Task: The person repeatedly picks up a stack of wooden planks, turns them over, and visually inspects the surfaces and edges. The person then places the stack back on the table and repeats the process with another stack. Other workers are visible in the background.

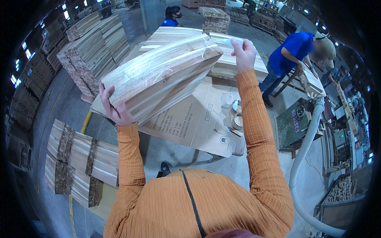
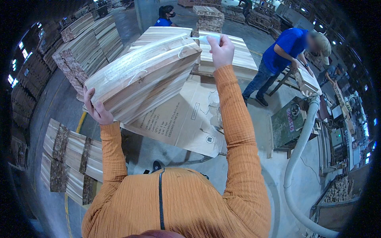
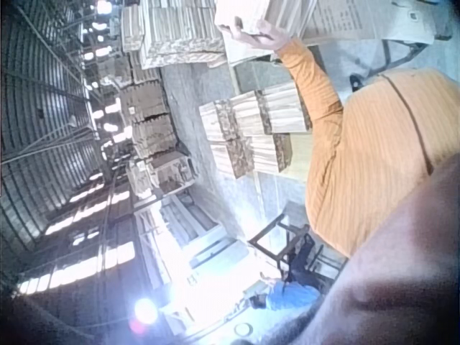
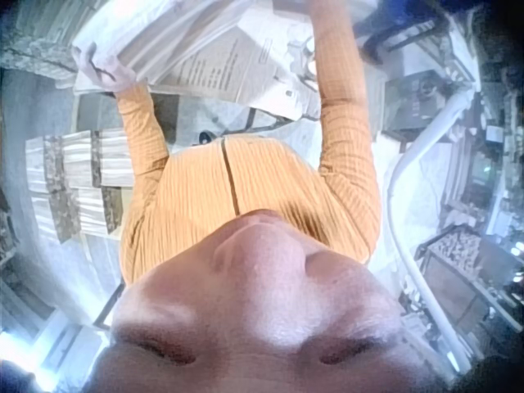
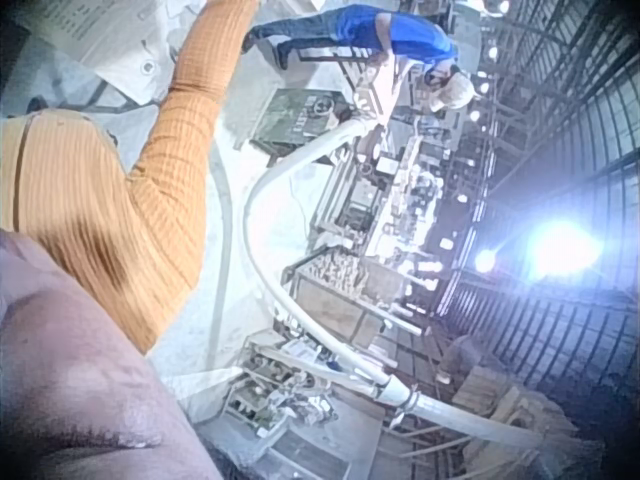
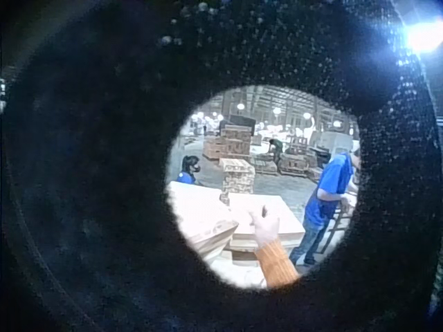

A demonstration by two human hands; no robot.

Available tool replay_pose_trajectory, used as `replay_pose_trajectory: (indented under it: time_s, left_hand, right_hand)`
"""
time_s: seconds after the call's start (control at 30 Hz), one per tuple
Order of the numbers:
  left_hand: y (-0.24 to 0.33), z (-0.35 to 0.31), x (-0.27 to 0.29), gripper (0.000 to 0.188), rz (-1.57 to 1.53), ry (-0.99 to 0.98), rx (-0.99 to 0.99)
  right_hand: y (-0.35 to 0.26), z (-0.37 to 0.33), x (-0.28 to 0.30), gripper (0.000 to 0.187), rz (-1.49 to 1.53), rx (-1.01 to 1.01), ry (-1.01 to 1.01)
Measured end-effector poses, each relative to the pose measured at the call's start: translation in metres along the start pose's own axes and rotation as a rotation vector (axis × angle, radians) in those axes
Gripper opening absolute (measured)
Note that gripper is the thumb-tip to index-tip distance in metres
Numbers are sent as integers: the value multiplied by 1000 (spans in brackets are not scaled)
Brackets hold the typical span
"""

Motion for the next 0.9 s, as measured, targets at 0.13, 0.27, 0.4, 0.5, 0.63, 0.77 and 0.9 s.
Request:
replay_pose_trajectory:
  time_s: [0.13, 0.27, 0.4, 0.5, 0.63, 0.77, 0.9]
  left_hand:
    - [-2, 1, 0, 48, -11, 6, 4]
    - [-4, 3, -1, 46, -1, -4, 6]
    - [-2, 4, -3, 44, -23, 8, 20]
    - [-4, 4, -3, 43, -1, -10, 2]
    - [-7, 6, -4, 43, -22, -1, 19]
    - [-7, 7, -3, 42, -30, 11, 29]
    - [-4, 8, -4, 43, -34, 21, 14]
  right_hand:
    - [5, -19, 9, 20, 171, -67, -20]
    - [-2, -36, 9, 20, 172, -61, -31]
    - [-5, -40, 8, 20, 153, -35, -62]
    - [-4, -42, 8, 21, 104, -25, -62]
    - [-2, -43, 9, 21, 109, -22, -63]
    - [-5, -42, 4, 21, 125, -21, -77]
    - [-7, -41, 2, 20, 103, -16, -75]
Point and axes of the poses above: each hand's wrist, its own z-axis towards the middle knuckle, its own x-axis out of the back of the hand, y = z × x, the point moved 9 cm from there along z, towards the middle knuckle, and after that the axes turned 3 degrees about -z, right-handed, at the moved point
